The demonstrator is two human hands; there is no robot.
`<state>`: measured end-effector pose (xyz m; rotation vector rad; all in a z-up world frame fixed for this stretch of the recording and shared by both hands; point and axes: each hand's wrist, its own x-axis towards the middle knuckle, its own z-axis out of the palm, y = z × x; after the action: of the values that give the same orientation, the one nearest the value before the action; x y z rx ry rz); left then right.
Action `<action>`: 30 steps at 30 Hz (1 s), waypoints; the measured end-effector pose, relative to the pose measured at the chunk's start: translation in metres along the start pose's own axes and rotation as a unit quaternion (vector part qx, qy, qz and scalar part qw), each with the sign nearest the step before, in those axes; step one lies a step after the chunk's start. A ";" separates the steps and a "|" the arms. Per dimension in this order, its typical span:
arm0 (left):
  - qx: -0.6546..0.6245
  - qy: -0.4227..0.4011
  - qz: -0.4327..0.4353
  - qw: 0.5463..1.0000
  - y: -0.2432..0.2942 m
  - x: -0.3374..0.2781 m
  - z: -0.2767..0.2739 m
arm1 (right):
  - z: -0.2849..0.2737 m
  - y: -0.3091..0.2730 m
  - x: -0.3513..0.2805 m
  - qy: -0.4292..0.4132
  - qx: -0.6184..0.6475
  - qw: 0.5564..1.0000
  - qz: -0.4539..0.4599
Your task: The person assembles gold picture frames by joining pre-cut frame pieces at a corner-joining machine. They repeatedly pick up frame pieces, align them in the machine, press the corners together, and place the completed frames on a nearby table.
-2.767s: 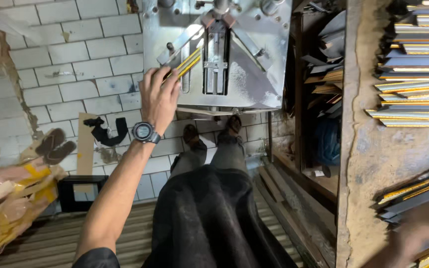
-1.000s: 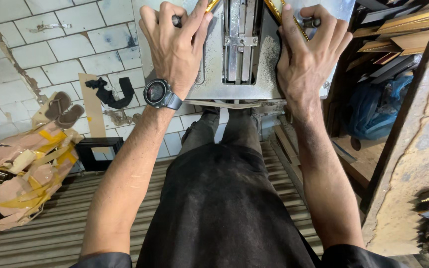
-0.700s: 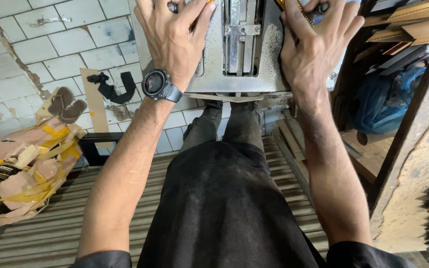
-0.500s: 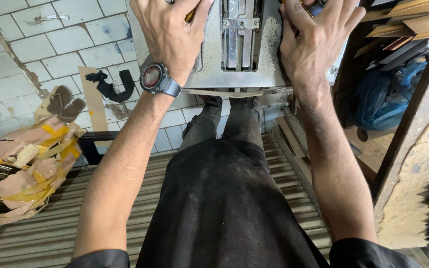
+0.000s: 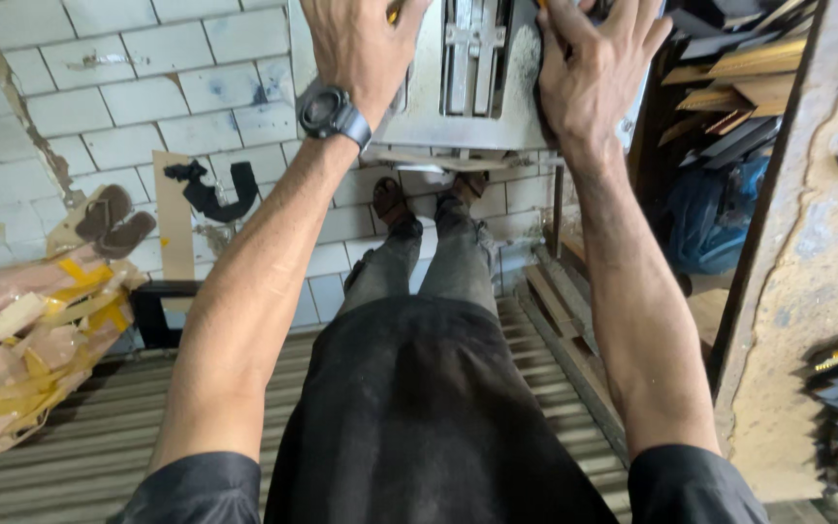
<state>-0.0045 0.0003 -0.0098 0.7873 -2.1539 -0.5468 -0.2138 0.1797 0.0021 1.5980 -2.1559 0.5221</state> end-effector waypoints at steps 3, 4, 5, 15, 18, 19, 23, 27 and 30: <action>0.003 0.039 0.063 0.997 -0.002 0.008 -0.004 | 0.013 0.007 0.000 -0.013 0.004 1.000 0.013; 0.003 0.041 0.070 0.997 -0.001 0.007 -0.005 | 0.013 0.008 -0.003 -0.016 0.003 1.000 0.012; 0.003 0.034 0.067 0.997 0.001 0.005 -0.006 | 0.012 0.008 -0.008 -0.012 -0.002 1.000 0.011; 0.070 0.010 0.041 0.997 0.000 0.013 -0.002 | -0.006 -0.002 0.012 -0.029 0.036 0.999 0.027; 0.075 -0.010 0.022 0.997 0.004 -0.001 -0.008 | -0.012 -0.009 0.005 -0.047 0.023 0.998 0.022; 0.075 -0.014 0.022 0.997 0.007 -0.001 -0.009 | -0.014 -0.009 0.008 -0.049 0.014 0.999 0.019; 0.080 -0.051 -0.017 0.995 0.016 -0.002 -0.014 | -0.024 -0.019 0.018 -0.091 0.013 0.994 0.058; 0.103 -0.049 -0.029 0.993 0.015 0.007 -0.005 | -0.027 -0.028 0.027 -0.085 0.003 0.992 0.094; 0.134 -0.037 -0.045 0.989 0.015 0.001 0.002 | -0.022 -0.026 0.030 -0.089 0.005 0.990 0.105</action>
<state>-0.0119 0.0105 -0.0016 1.0292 -2.2997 -0.3390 -0.1943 0.1600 0.0376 1.4799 -2.4758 0.4677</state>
